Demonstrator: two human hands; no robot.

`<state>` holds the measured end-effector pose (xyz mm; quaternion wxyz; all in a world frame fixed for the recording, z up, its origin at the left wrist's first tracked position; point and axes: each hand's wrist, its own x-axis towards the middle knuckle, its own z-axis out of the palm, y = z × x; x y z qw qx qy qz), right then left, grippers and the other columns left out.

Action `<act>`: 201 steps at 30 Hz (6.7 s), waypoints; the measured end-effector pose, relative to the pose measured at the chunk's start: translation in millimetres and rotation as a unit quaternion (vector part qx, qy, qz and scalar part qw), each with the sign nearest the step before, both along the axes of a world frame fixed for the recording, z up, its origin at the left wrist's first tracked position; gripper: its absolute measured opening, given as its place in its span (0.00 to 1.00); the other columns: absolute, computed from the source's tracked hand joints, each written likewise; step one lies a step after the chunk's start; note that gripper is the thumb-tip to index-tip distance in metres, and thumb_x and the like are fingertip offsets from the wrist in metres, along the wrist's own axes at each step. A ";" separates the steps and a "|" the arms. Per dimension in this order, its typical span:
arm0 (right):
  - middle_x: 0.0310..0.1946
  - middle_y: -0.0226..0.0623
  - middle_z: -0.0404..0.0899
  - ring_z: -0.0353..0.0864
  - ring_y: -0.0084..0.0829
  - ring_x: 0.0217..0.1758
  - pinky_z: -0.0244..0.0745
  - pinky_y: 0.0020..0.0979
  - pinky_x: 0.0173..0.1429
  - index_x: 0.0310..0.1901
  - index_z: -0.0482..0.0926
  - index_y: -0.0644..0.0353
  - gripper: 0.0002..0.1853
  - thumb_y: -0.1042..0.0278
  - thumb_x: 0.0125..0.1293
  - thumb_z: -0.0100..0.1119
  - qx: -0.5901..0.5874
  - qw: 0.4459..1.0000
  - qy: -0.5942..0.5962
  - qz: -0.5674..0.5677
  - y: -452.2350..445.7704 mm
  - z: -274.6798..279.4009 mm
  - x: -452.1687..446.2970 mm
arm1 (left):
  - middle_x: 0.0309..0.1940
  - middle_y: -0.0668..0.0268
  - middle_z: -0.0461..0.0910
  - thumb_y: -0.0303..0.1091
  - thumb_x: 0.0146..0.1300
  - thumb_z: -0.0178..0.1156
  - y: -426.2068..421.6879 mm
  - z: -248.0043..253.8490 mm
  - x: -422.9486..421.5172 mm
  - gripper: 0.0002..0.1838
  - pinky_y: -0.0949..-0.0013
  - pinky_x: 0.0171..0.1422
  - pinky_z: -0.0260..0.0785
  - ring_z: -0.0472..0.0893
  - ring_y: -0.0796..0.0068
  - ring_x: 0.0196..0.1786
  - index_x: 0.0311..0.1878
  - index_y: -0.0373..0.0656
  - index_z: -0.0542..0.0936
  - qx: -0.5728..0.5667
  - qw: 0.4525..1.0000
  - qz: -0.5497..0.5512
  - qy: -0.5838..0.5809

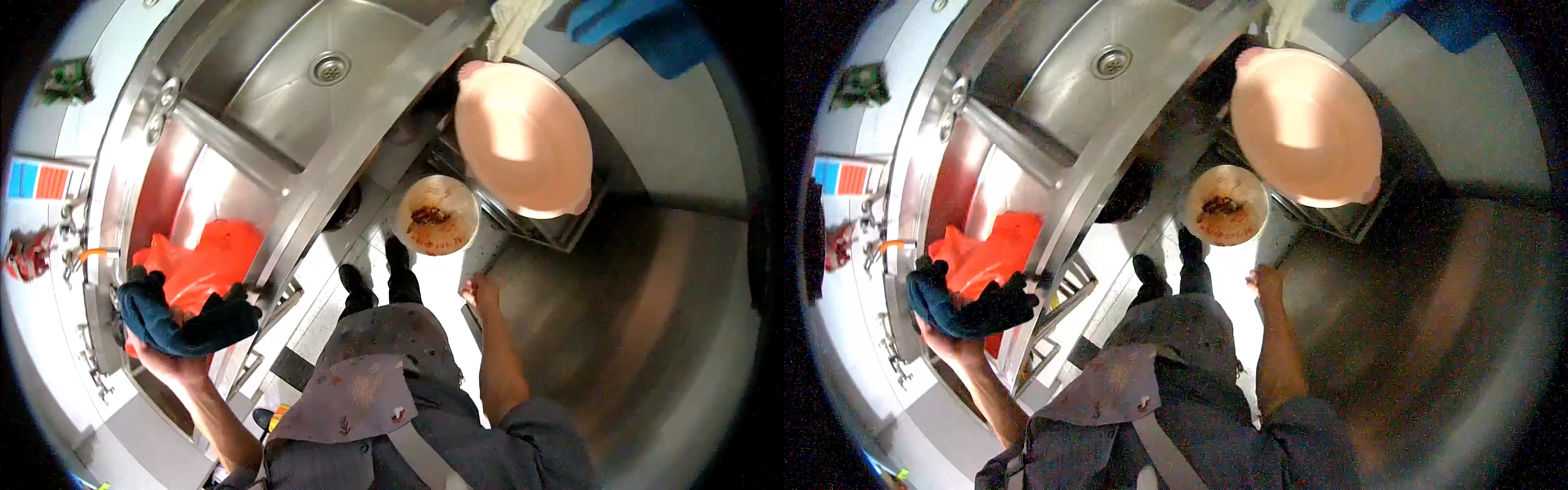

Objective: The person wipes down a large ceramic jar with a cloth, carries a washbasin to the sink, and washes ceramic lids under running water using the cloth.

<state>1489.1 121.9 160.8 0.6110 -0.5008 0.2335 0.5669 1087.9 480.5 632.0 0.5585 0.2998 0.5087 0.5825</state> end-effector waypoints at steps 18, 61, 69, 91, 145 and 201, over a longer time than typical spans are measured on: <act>0.32 0.34 0.82 0.80 0.24 0.26 0.73 0.29 0.25 0.45 0.81 0.64 0.07 0.74 0.68 0.58 -0.048 0.930 -0.202 0.303 100.4 76.5 -28.5 | 0.61 0.60 0.81 0.48 0.77 0.48 -16.9 3.1 -5.4 0.25 0.60 0.61 0.77 0.84 0.66 0.54 0.69 0.44 0.74 0.045 0.984 -0.060 -0.162; 0.50 0.40 0.85 0.83 0.25 0.50 0.77 0.28 0.58 0.62 0.78 0.67 0.20 0.66 0.74 0.59 0.686 0.419 -0.205 0.559 288.9 503.1 -799.4 | 0.61 0.50 0.76 0.72 0.70 0.45 -227.8 -31.9 -480.5 0.45 0.36 0.64 0.72 0.78 0.52 0.61 0.72 0.38 0.64 0.046 0.937 0.185 -0.293; 0.49 0.45 0.87 0.86 0.34 0.52 0.78 0.33 0.56 0.55 0.84 0.60 0.16 0.61 0.72 0.61 0.557 0.403 -0.384 0.616 393.2 516.1 -846.1 | 0.55 0.58 0.83 0.50 0.77 0.48 -153.2 -48.5 -552.2 0.23 0.49 0.62 0.77 0.83 0.60 0.57 0.60 0.41 0.78 0.085 0.907 0.208 -0.356; 0.42 0.36 0.85 0.83 0.25 0.38 0.77 0.28 0.42 0.63 0.77 0.62 0.26 0.49 0.75 0.54 0.440 0.445 -0.481 0.614 490.1 466.3 -920.0 | 0.52 0.57 0.86 0.53 0.80 0.44 -44.4 -101.8 -654.1 0.27 0.55 0.57 0.79 0.86 0.61 0.50 0.60 0.38 0.79 -0.027 0.923 0.073 -0.377; 0.53 0.40 0.84 0.83 0.30 0.53 0.77 0.32 0.57 0.62 0.77 0.68 0.22 0.61 0.74 0.58 0.489 0.572 -0.380 0.538 458.9 380.4 -915.3 | 0.59 0.52 0.80 0.31 0.78 0.47 -8.5 -104.1 -657.0 0.17 0.49 0.67 0.75 0.81 0.54 0.60 0.65 0.41 0.74 0.071 0.910 0.050 -0.405; 0.49 0.39 0.81 0.82 0.36 0.51 0.82 0.39 0.49 0.51 0.81 0.61 0.13 0.63 0.74 0.55 0.175 0.780 0.023 0.600 423.6 352.5 -950.3 | 0.41 0.62 0.82 0.38 0.68 0.65 10.0 -121.0 -677.1 0.17 0.59 0.48 0.81 0.83 0.64 0.39 0.55 0.41 0.78 0.031 0.922 0.248 -0.296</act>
